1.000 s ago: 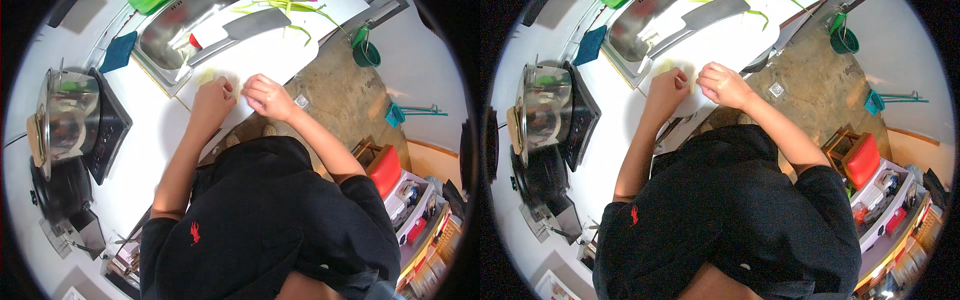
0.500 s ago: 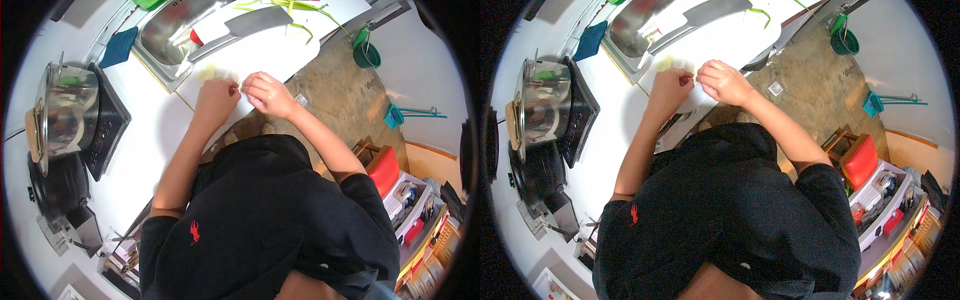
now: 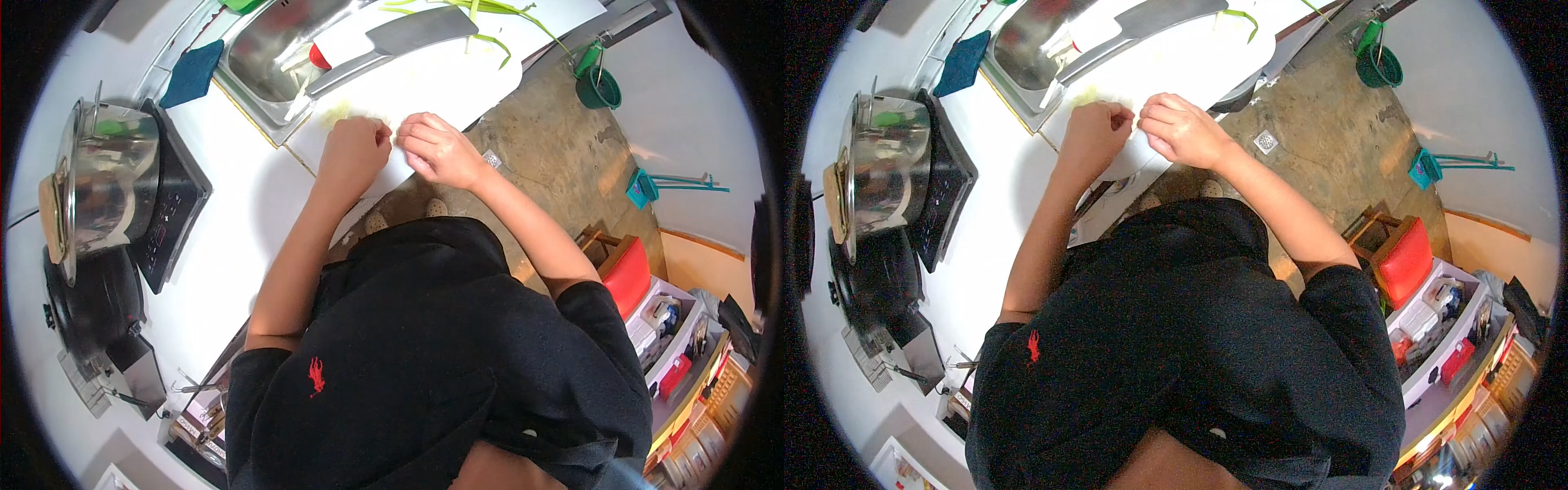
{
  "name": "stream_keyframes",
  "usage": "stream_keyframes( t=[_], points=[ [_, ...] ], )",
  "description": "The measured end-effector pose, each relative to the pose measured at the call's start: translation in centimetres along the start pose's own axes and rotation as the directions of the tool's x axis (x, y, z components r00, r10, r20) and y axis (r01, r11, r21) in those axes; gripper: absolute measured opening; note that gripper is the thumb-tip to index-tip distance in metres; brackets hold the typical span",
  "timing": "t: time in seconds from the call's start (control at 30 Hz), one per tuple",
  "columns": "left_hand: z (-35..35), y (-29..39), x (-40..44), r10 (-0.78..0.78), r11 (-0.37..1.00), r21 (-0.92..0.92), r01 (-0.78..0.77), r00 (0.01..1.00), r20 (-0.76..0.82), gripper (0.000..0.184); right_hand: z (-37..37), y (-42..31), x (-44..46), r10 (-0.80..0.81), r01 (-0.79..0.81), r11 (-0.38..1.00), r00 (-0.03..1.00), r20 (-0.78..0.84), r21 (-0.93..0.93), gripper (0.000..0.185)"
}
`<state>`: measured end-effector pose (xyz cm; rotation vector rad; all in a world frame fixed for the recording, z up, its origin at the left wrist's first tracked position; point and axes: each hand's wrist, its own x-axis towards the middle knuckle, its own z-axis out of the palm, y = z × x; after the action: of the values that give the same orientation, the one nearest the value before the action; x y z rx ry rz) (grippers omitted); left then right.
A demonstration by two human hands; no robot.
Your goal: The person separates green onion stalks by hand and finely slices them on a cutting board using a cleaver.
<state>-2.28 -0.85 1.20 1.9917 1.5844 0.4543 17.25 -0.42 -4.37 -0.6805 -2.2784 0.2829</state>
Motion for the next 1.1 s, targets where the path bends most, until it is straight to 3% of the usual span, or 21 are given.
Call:
stream_keyframes(
  t=[0.27,0.37,0.77,0.93,1.1],
  points=[
    [0.1,0.4,-0.4,-0.019,1.0,-0.011,0.019,0.999,-0.038,0.024,0.0,0.1,0.0,0.008,-0.008,0.999,1.0,0.004,0.033,0.017],
    [0.6,-0.1,-0.6,0.071,0.997,-0.016,-0.073,0.994,-0.088,0.024,-0.1,0.2,-0.1,0.012,-0.012,0.999,1.0,0.007,0.037,0.017],
    [1.2,-0.9,0.1,0.178,0.983,0.064,-0.172,0.979,-0.1,0.028,-0.1,0.3,0.0,-0.008,0.008,0.999,1.0,0.003,0.034,0.016],
    [1.5,-0.4,-0.1,0.11,0.992,0.079,-0.101,0.987,-0.114,0.029,0.0,-0.4,0.3,0.097,-0.096,0.995,0.994,-0.053,0.024,0.022],
    [1.5,-0.3,-0.4,0.052,0.998,0.034,-0.048,0.99,-0.129,0.028,-0.4,-0.1,0.3,0.056,-0.056,0.997,0.998,-0.002,0.054,0.027]
  ],
)
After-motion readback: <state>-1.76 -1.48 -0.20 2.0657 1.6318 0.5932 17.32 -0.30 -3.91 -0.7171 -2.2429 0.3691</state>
